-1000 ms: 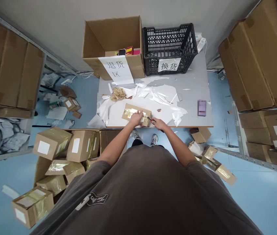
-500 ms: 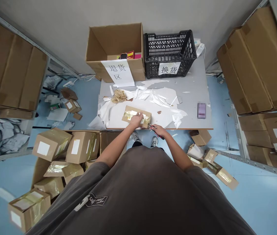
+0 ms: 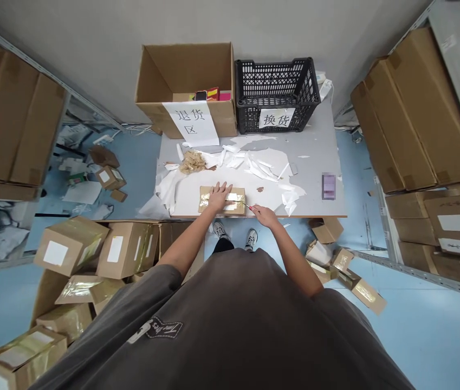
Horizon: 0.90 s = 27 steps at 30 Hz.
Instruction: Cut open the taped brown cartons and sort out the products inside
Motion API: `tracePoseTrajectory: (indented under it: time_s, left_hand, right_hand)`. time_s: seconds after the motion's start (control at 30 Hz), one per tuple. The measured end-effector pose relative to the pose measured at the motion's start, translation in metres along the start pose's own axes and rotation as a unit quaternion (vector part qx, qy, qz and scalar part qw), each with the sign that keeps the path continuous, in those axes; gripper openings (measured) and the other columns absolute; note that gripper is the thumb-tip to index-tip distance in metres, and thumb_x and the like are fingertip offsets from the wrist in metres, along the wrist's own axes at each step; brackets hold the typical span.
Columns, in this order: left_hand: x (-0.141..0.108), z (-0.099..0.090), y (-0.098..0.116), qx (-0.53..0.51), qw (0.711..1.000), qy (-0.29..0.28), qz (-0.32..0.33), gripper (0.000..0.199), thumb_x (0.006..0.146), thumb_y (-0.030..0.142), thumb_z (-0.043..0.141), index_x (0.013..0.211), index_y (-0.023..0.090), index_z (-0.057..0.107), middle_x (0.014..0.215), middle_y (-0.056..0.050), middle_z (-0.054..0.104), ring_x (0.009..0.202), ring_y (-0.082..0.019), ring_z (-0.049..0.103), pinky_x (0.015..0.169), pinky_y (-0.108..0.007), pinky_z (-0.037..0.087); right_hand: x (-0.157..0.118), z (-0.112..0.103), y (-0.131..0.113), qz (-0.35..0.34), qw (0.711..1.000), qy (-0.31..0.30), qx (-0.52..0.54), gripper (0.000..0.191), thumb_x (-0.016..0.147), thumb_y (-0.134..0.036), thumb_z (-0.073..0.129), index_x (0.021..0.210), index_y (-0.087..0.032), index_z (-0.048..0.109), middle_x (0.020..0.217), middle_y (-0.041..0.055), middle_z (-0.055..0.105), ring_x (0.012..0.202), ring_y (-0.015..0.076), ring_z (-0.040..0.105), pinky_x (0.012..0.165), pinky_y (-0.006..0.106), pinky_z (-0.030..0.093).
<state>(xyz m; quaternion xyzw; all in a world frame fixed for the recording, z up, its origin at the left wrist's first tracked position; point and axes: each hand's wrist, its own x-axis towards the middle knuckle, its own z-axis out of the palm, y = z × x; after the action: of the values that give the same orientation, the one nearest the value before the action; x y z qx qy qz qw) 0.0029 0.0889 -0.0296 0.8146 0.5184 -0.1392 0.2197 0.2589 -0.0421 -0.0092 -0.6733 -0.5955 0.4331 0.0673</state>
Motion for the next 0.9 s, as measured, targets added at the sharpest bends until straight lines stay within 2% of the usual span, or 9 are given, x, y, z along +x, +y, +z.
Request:
tracePoseTrajectory:
  time_s: [0.07, 0.17, 0.3, 0.43, 0.53, 0.63, 0.7, 0.77, 0.9]
  left_hand:
    - [-0.001, 0.007, -0.004, 0.003, 0.999, 0.025, 0.021, 0.088, 0.101, 0.066, 0.065, 0.176, 0.029, 0.035, 0.183, -0.013, 0.03, 0.171, -0.04, 0.02, 0.137, -0.06, 0.017]
    - [-0.009, 0.019, -0.006, 0.005, 0.996, 0.077, 0.049, 0.074, 0.107, 0.058, 0.059, 0.172, 0.026, 0.044, 0.18, -0.015, 0.037, 0.17, -0.038, 0.026, 0.138, -0.059, 0.016]
    - [-0.017, 0.035, -0.003, -0.015, 0.99, 0.137, 0.038, 0.063, 0.11, 0.048, 0.055, 0.166, 0.021, 0.051, 0.176, -0.016, 0.043, 0.168, -0.037, 0.031, 0.138, -0.061, 0.016]
    - [-0.021, 0.045, -0.001, -0.038, 0.985, 0.167, 0.033, 0.055, 0.11, 0.042, 0.055, 0.161, 0.022, 0.058, 0.172, -0.013, 0.051, 0.167, -0.035, 0.036, 0.139, -0.061, 0.019]
    - [-0.021, 0.047, -0.003, -0.048, 0.982, 0.176, 0.04, 0.052, 0.109, 0.039, 0.055, 0.158, 0.022, 0.061, 0.17, -0.012, 0.054, 0.166, -0.035, 0.037, 0.139, -0.061, 0.021]
    - [-0.02, 0.049, -0.004, -0.054, 0.981, 0.182, 0.048, 0.052, 0.108, 0.039, 0.058, 0.157, 0.022, 0.062, 0.17, -0.013, 0.054, 0.165, -0.036, 0.038, 0.138, -0.062, 0.021]
    - [-0.018, 0.05, -0.005, -0.059, 0.979, 0.187, 0.05, 0.052, 0.108, 0.04, 0.059, 0.156, 0.021, 0.062, 0.17, -0.014, 0.054, 0.165, -0.037, 0.039, 0.138, -0.063, 0.021]
    - [-0.018, 0.051, -0.004, -0.064, 0.978, 0.193, 0.05, 0.052, 0.107, 0.041, 0.061, 0.156, 0.022, 0.062, 0.169, -0.015, 0.054, 0.165, -0.037, 0.039, 0.138, -0.064, 0.02]
    - [-0.019, 0.047, -0.001, -0.068, 0.979, 0.188, 0.047, 0.053, 0.107, 0.044, 0.063, 0.156, 0.023, 0.063, 0.17, -0.015, 0.053, 0.165, -0.037, 0.038, 0.138, -0.063, 0.02]
  right_hand:
    - [0.005, 0.001, -0.002, -0.018, 0.999, -0.002, -0.04, 0.038, 0.113, -0.049, 0.044, 0.13, -0.03, 0.072, 0.121, 0.0076, 0.077, 0.114, 0.0294, 0.07, 0.09, 0.033, 0.051]
    - [0.011, -0.002, -0.005, -0.023, 0.994, 0.003, -0.105, 0.039, 0.114, -0.048, 0.048, 0.139, -0.029, 0.069, 0.123, 0.0106, 0.073, 0.112, 0.0293, 0.069, 0.092, 0.034, 0.05]
    - [0.019, 0.0, -0.017, -0.038, 0.982, 0.012, -0.187, 0.041, 0.115, -0.046, 0.047, 0.147, -0.028, 0.066, 0.128, 0.0142, 0.068, 0.114, 0.0312, 0.067, 0.094, 0.037, 0.049]
    - [0.032, 0.006, -0.027, -0.042, 0.969, 0.04, -0.238, 0.043, 0.116, -0.046, 0.045, 0.15, -0.026, 0.063, 0.134, 0.018, 0.065, 0.118, 0.0337, 0.063, 0.096, 0.039, 0.049]
    - [0.04, -0.012, -0.011, -0.01, 0.97, 0.069, -0.234, 0.043, 0.116, -0.047, 0.044, 0.147, -0.024, 0.064, 0.134, 0.0198, 0.064, 0.116, 0.0346, 0.063, 0.095, 0.04, 0.049]
    - [0.04, -0.044, 0.023, 0.053, 0.974, 0.112, -0.192, 0.04, 0.115, -0.045, 0.046, 0.141, -0.022, 0.066, 0.129, 0.0203, 0.066, 0.11, 0.0343, 0.064, 0.092, 0.041, 0.049]
    - [0.035, -0.054, 0.041, 0.075, 0.977, 0.149, -0.134, 0.038, 0.113, -0.045, 0.048, 0.138, -0.022, 0.066, 0.127, 0.0185, 0.068, 0.106, 0.0326, 0.065, 0.092, 0.04, 0.049]
    - [0.03, -0.042, 0.044, 0.087, 0.983, 0.16, -0.039, 0.038, 0.11, -0.049, 0.052, 0.136, -0.024, 0.064, 0.119, 0.0141, 0.072, 0.103, 0.0307, 0.067, 0.091, 0.039, 0.05]
    - [0.03, 0.028, 0.014, 0.145, 0.965, 0.14, 0.167, 0.057, 0.09, -0.065, 0.074, 0.128, -0.026, 0.061, 0.095, 0.0032, 0.073, 0.09, 0.0278, 0.07, 0.088, 0.037, 0.053]
